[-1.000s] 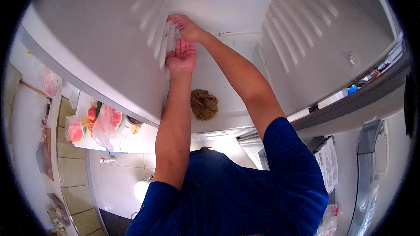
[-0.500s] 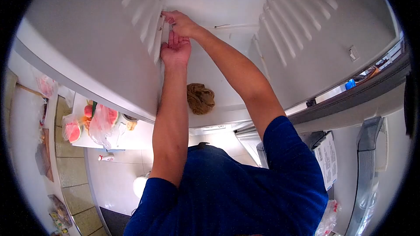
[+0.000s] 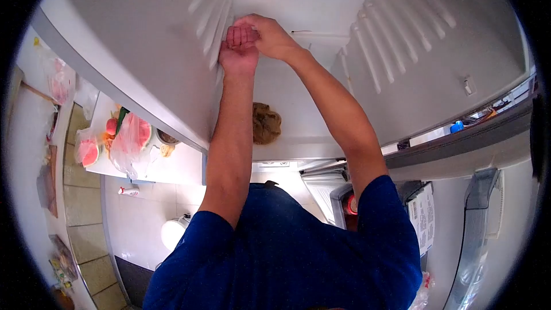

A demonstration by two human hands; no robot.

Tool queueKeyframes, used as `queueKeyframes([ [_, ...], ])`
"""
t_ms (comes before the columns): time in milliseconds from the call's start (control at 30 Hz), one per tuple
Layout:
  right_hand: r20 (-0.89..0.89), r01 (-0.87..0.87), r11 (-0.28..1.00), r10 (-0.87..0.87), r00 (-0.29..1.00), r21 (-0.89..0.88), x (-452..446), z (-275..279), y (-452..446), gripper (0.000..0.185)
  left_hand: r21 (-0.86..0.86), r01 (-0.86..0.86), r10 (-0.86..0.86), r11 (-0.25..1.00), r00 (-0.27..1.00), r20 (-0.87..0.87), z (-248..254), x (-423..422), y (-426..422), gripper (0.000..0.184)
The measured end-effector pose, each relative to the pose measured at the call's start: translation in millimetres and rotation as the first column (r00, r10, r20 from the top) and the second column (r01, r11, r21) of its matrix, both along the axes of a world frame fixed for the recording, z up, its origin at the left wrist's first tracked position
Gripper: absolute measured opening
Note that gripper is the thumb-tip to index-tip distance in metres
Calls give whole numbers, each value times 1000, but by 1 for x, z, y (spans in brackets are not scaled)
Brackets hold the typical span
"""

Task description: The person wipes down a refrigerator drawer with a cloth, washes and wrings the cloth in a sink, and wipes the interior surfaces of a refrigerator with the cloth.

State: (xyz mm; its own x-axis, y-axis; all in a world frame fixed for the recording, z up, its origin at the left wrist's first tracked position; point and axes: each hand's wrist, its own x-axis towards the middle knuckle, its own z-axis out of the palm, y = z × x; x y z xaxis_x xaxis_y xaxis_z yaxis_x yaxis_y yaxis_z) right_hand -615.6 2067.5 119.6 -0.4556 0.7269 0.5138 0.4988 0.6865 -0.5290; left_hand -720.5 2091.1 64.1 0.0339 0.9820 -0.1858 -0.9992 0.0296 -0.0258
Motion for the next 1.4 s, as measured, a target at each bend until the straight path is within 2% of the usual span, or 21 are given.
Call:
queueKeyframes([
  [67,-69,47,994,-54,996,-98,-2,-5,-7,55,29,49,-52,998,990,134,-11,-3,6,45],
  [133,-50,32,986,-24,998,166,-11,-8,-7,47,44,44,-46,998,998,49,-12,-3,2,47],
  [200,-32,-18,974,25,999,224,-19,-17,-1,43,65,40,-38,997,999,-35,-24,-9,9,48],
  [233,-12,-65,959,71,997,276,-19,-16,2,39,385,169,-234,907,964,128,-53,-17,28,50],
  [267,-8,-61,957,66,998,283,-19,-10,-6,39,675,210,-458,707,864,211,-52,-19,28,51],
  [300,-103,28,988,-12,995,150,-18,-7,-18,33,683,207,-462,701,861,212,-48,-14,29,51],
  [333,-185,103,995,-101,978,3,-17,-3,-28,28,370,174,-236,913,963,129,-18,-8,5,51],
  [367,-178,102,995,-100,979,5,-13,-7,-31,28,19,41,-40,999,998,-40,-3,-4,-14,51],
  [433,-273,262,963,-268,924,-57,-7,-23,-29,18,35,70,-69,997,997,-34,-3,-5,-24,51],
  [567,-69,154,988,-154,986,-18,-5,-47,-25,11,27,143,-139,989,985,-103,-18,-4,-38,52],
  [633,-91,224,920,-205,974,322,-7,-55,-36,13,13,177,-176,984,982,-66,-31,-2,-43,52],
  [667,-91,233,919,-215,972,318,-7,-58,-39,13,-1,208,-208,978,978,-25,-37,-1,-46,53],
  [733,-199,245,969,-237,951,19,-5,-61,-41,13,-22,245,-246,969,967,-62,-43,-1,-54,50],
  [767,-200,258,966,-248,948,26,-4,-59,-43,13,-40,269,-272,962,958,-96,-44,-1,-56,49],
  [833,-84,369,924,-378,922,-102,-1,-54,-50,13,-46,334,-337,941,937,-90,-86,3,-44,45],
  [867,-90,389,916,-397,913,-93,2,-52,-50,13,-60,384,-388,921,918,-83,-101,4,-40,44],
  [967,-168,384,923,-374,912,26,11,-56,-41,16,-351,421,-460,837,887,-34,-63,8,-91,42],
  [1033,-292,516,849,-524,800,-111,22,-46,-21,11,-243,602,-612,760,789,41,-96,-1,-109,40],
  [1100,-295,610,787,-606,739,-87,41,-34,6,12,-333,638,-655,694,752,74,-94,-8,-136,38],
  [1233,-411,869,494,-792,451,3,74,-1,64,16,-333,732,-791,594,607,-77,-107,-26,-178,37],
  [1400,-377,954,296,-881,287,35,81,43,91,16,-349,689,-766,635,620,-168,-113,-43,-189,41],
])
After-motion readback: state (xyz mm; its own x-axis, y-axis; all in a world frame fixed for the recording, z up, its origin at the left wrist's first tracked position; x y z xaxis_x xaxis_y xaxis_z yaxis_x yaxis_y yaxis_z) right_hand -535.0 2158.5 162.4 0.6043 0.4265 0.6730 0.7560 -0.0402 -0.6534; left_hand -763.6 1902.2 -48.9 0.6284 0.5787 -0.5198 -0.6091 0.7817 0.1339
